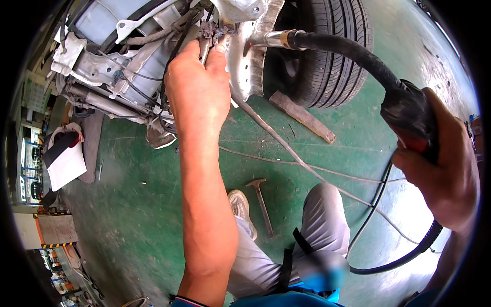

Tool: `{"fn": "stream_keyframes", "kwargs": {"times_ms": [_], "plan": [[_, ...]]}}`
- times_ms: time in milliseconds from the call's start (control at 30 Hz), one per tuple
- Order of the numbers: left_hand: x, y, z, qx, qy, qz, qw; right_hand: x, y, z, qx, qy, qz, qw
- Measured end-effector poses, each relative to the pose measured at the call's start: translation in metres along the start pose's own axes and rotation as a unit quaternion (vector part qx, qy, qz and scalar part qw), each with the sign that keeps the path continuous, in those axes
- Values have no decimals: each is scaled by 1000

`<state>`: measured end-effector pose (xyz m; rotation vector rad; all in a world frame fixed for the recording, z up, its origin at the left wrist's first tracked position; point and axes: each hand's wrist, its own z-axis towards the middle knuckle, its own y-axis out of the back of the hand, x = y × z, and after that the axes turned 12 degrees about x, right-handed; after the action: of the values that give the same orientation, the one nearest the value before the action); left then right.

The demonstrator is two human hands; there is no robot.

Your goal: The person kneels beside a disassembled car frame and uses a hammer to adjust a metal rod. They then stand to adjust a welding machine before returning to the frame to weld the rod in place using a welding torch, creating bright sparks.

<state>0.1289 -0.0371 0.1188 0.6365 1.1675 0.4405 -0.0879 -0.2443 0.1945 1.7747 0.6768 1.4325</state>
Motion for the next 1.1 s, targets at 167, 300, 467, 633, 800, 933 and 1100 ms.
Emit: {"fn": "stream_keyframes", "kwargs": {"times_ms": [167, 300, 467, 633, 800, 933, 1100], "plan": [[2, -1, 1, 2, -1, -4, 1000, 3, -5, -5, -21, 3, -85, 996], [4, -2, 2, -5, -18, -8, 1000, 9, -11, -5, -31, 22, -139, 990], [4, -2, 1, -13, -41, 23, 999, 22, -11, 1, 17, 11, -72, 997], [7, -2, 2, -24, -45, 18, 999, 24, -13, 2, 24, 8, -49, 998], [5, -1, 2, 0, -16, -6, 1000, 22, -7, -4, 40, -16, -4, 999], [3, -3, 3, -2, -28, -3, 1000, 18, -7, -17, 12, -40, 93, 995], [5, -1, 2, 4, -21, -16, 1000, 14, -2, -12, 48, -50, 79, 994]]}}
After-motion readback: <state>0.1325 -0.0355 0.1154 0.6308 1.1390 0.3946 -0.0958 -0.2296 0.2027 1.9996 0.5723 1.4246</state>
